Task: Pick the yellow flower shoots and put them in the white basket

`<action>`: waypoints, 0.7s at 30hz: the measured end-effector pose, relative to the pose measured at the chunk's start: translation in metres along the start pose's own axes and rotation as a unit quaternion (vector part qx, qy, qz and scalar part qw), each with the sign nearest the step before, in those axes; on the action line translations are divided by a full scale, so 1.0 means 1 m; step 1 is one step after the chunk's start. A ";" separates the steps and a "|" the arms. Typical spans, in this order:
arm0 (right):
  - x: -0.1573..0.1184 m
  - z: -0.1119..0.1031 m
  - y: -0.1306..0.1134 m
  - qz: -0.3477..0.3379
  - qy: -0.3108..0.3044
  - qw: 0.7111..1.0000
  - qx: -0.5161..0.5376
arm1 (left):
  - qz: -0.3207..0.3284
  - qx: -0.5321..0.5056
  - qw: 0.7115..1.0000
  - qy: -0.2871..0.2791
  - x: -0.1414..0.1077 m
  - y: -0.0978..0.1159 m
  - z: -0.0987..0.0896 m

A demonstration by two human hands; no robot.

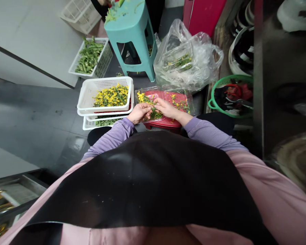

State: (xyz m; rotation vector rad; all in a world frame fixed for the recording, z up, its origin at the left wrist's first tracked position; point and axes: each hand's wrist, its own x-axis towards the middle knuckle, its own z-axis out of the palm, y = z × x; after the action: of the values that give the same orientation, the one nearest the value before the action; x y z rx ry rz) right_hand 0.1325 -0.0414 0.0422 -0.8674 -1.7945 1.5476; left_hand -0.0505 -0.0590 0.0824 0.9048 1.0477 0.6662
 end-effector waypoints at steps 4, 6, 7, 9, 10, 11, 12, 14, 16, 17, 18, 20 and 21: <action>0.000 -0.004 -0.003 0.025 -0.027 0.999 0.001 | 0.005 0.018 1.000 -0.002 0.004 0.000 -0.004; 0.000 -0.007 -0.004 0.049 -0.027 0.997 -0.049 | 0.021 0.072 0.997 0.026 0.008 0.004 -0.003; 0.000 -0.008 -0.005 0.060 -0.027 0.995 -0.078 | 0.024 0.105 0.994 0.036 0.009 0.006 -0.002; -0.001 -0.009 -0.007 0.072 -0.029 0.989 -0.125 | 0.023 0.169 0.984 0.047 0.012 0.011 0.002; -0.001 -0.009 -0.008 0.074 -0.025 0.987 -0.138 | 0.024 0.192 0.980 0.049 0.012 0.014 0.004; -0.001 -0.009 -0.009 0.074 -0.016 0.987 -0.141 | 0.029 0.209 0.976 0.049 0.013 0.018 0.007; -0.001 -0.009 -0.010 0.073 -0.004 0.988 -0.136 | 0.036 0.219 0.974 0.046 0.013 0.021 0.008; -0.001 -0.010 -0.011 0.075 0.015 0.992 -0.097 | 0.045 0.227 0.973 0.027 0.013 0.027 0.011; 0.000 -0.011 -0.011 0.088 0.015 0.996 -0.030 | 0.051 0.236 0.970 0.003 0.014 0.032 0.011; 0.001 -0.013 -0.011 0.098 0.006 0.995 0.007 | 0.056 0.248 0.967 -0.006 0.014 0.033 0.011; 0.002 -0.014 -0.012 0.109 -0.001 0.993 0.041 | 0.063 0.264 0.962 -0.014 0.015 0.035 0.011; 0.003 -0.017 -0.013 0.128 -0.006 0.987 0.097 | 0.080 0.302 0.950 -0.023 0.016 0.038 0.011; 0.003 -0.018 -0.014 0.133 -0.003 0.984 0.118 | 0.086 0.317 0.944 -0.025 0.017 0.039 0.012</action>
State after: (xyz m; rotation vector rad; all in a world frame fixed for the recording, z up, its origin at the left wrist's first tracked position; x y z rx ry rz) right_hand 0.1435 -0.0301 0.0585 -1.0151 -1.5047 1.8873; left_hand -0.0353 -0.0299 0.1118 1.5783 1.1652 0.4428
